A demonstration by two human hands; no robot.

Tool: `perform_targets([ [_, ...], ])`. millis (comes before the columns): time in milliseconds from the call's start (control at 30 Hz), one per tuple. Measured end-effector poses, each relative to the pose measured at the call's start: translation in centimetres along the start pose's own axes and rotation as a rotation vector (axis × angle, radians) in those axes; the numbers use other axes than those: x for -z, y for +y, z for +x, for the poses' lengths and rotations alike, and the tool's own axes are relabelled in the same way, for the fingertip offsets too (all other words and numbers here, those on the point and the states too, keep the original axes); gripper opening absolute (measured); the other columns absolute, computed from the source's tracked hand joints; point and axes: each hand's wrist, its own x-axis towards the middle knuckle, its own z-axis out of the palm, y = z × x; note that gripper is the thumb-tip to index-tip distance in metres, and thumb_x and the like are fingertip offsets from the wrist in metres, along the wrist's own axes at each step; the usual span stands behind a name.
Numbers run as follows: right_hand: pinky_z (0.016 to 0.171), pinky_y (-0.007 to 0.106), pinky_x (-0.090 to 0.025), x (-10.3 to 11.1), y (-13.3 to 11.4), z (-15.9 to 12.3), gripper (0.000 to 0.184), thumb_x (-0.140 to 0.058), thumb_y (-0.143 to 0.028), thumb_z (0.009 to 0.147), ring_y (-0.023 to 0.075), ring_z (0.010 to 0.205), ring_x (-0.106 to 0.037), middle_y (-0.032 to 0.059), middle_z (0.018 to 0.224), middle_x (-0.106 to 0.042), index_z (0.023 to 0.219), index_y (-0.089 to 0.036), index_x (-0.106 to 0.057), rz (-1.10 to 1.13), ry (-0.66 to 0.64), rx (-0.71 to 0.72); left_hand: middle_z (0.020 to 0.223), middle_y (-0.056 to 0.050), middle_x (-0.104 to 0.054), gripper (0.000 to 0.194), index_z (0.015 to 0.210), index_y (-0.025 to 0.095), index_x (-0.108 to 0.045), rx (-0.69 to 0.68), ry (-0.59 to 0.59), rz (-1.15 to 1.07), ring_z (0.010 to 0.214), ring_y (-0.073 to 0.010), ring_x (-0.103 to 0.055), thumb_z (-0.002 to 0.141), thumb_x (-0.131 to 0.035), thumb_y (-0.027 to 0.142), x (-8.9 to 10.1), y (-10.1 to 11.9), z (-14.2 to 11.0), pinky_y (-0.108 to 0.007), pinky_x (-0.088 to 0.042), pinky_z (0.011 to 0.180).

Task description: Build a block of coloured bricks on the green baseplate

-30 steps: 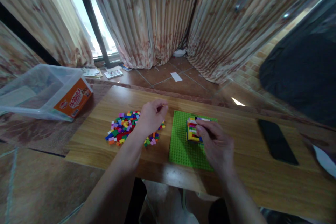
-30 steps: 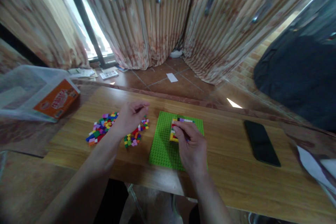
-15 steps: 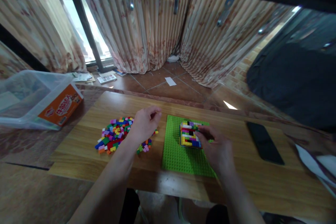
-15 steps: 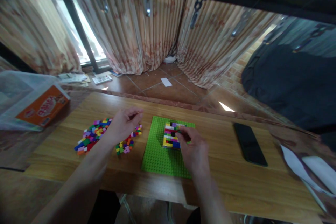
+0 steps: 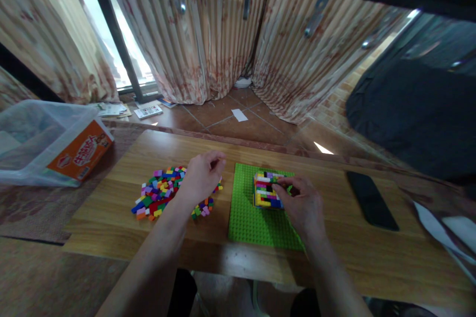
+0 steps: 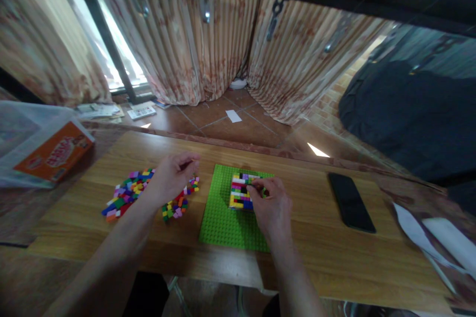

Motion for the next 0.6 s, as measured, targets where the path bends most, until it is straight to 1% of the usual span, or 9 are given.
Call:
perform_targets([
  [100, 0.059, 0.030, -0.042, -0.3, -0.3, 0.1, 0.020, -0.067, -0.039, 0.074, 0.0150, 0.061, -0.051, 0.0036, 0.076, -0.063, 0.075, -0.019, -0.073, 0.051, 0.032, -0.073, 0.074, -0.004, -0.070, 0.026, 0.097, 0.014, -0.072, 0.012, -0.007, 0.008, 0.067, -0.0161, -0.062, 0.087, -0.051, 0.023, -0.1, -0.1, 0.0, -0.025, -0.047, 0.062],
  [200, 0.059, 0.030, -0.042, -0.6, -0.5, 0.2, 0.018, -0.068, -0.037, 0.071, 0.0149, 0.061, -0.050, 0.0035, 0.075, -0.062, 0.071, -0.019, -0.072, 0.088, 0.057, -0.116, 0.074, -0.004, -0.070, 0.027, 0.100, 0.014, -0.072, 0.024, -0.012, 0.015, 0.067, -0.0165, -0.063, 0.087, -0.051, 0.025, -0.1, -0.2, 0.0, -0.026, -0.048, 0.063],
  [400, 0.061, 0.030, -0.043, -0.7, -0.4, 0.2, 0.018, -0.069, -0.037, 0.071, 0.0139, 0.062, -0.050, 0.0040, 0.080, -0.062, 0.069, -0.020, -0.071, 0.148, 0.054, -0.136, 0.079, -0.005, -0.072, 0.027, 0.100, 0.014, -0.072, 0.020, -0.005, 0.040, 0.071, -0.0172, -0.065, 0.086, -0.051, 0.024, 0.0, -0.4, 0.1, -0.028, -0.049, 0.067],
  [600, 0.061, 0.030, -0.045, -0.2, 0.4, 0.0, 0.022, -0.070, -0.042, 0.073, 0.0134, 0.065, -0.052, 0.0043, 0.088, -0.060, 0.075, -0.021, -0.076, 0.145, 0.003, -0.131, 0.079, -0.005, -0.073, 0.029, 0.103, 0.014, -0.072, 0.028, -0.008, 0.054, 0.070, -0.0177, -0.065, 0.086, -0.051, 0.024, 0.1, -0.4, 0.1, -0.028, -0.049, 0.066],
])
